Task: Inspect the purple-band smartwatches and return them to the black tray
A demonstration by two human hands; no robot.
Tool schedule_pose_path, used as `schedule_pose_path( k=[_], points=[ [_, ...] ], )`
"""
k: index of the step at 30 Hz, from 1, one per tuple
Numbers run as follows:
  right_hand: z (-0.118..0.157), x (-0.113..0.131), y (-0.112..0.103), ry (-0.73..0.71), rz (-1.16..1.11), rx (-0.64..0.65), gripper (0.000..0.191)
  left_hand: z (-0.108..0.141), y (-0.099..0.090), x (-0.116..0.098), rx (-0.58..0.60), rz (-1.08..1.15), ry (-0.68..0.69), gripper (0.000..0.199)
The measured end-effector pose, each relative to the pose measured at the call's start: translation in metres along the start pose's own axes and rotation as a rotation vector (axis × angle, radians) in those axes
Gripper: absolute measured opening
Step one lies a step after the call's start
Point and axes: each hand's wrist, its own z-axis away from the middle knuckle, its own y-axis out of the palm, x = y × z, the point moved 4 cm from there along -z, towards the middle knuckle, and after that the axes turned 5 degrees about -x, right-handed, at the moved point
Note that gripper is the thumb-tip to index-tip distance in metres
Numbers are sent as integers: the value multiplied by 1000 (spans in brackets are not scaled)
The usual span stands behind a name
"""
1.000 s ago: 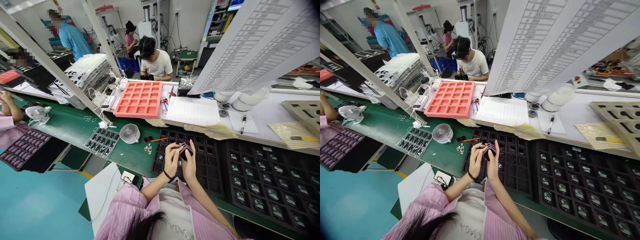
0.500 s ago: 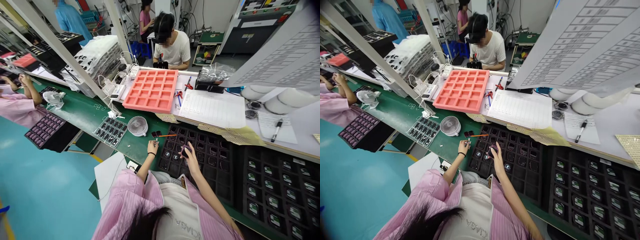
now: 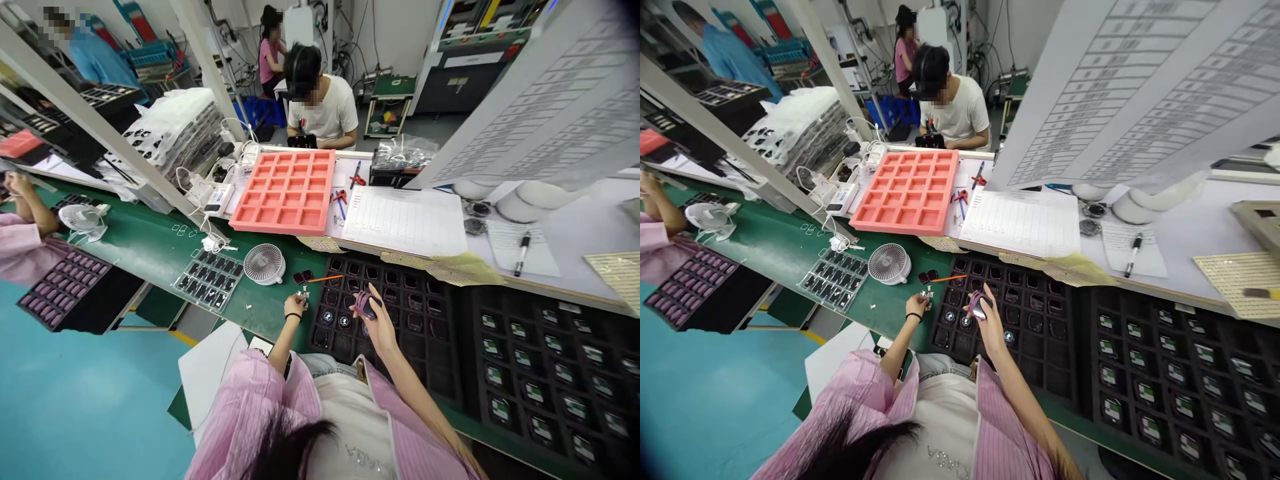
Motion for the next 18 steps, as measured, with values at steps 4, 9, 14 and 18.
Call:
schedule_pose_path(
  k=[4, 9, 14, 18],
  points=[
    [4, 14, 10, -77, -36, 10, 68, 30, -8, -65, 50, 172, 171, 9],
    [12, 32, 23, -171, -74, 3, 65, 98, -15, -155, 125, 587, 527, 26],
    [20, 46, 25, -240, -96, -16, 62, 135, -19, -187, 166, 719, 553, 25],
    [25, 49, 25, -253, -108, 4, 62, 140, -23, -191, 121, 772, 532, 23]
  ],
)
